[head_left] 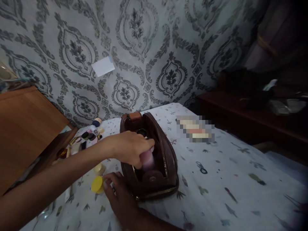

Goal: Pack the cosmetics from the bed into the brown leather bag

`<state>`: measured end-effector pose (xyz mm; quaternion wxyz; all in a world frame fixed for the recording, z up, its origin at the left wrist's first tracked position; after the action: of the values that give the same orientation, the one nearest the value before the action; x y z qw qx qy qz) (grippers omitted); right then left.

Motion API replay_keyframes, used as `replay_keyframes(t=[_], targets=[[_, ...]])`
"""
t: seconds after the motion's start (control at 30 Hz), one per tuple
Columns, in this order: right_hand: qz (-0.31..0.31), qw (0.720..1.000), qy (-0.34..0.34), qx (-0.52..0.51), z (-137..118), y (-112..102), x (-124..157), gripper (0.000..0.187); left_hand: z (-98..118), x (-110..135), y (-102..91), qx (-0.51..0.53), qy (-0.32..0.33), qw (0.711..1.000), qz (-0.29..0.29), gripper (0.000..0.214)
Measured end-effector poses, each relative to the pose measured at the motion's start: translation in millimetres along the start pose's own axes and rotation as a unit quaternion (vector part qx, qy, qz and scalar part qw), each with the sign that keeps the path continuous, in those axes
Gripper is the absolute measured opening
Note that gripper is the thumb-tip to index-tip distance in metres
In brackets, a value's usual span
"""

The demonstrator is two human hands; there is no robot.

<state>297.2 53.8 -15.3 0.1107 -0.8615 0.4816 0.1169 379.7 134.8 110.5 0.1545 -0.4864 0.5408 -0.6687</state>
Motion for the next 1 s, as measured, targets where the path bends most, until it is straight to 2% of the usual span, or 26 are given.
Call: replay_keyframes(t=[0.17, 0.3, 0.73, 0.9, 1.0], targets=[[0.007, 1.0, -0.001, 0.015, -0.8, -1.0, 1.2, 0.014, 6.8, -18.7, 12.6, -0.056, 0.0, 0.997, -0.052, 0.036], [0.002, 1.0, 0.001, 0.02, -1.4, -1.2, 1.5, 0.016, 9.2, -23.7, 20.8, -0.077, 0.001, 0.994, -0.077, 0.029], [-0.01, 0.999, 0.02, 0.039, 1.1, 0.9, 0.9, 0.018, 13.3, -32.8, 26.6, -0.097, 0.015, 0.992, -0.073, 0.03], [-0.018, 0.998, 0.028, 0.047, 2.3, 1.6, 1.0, 0.019, 15.7, -36.0, 30.8, -0.112, 0.011, 0.989, -0.091, 0.028], [-0.017, 0.998, 0.028, 0.05, 1.2, 1.5, 1.3, 0.019, 14.8, -39.0, 31.5, -0.113, 0.006, 0.99, -0.079, 0.025]])
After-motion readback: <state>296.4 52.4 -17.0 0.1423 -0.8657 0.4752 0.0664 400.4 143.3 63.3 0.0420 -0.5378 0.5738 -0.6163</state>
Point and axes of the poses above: each hand's wrist, its own x-axis away from the middle knuckle, its own y-axis out of the palm, z = x × y, the point moved 9 cm from there along -x, towards the middle knuckle, and after that the axes turned 5 degrees about x, right-handed, at the moved point
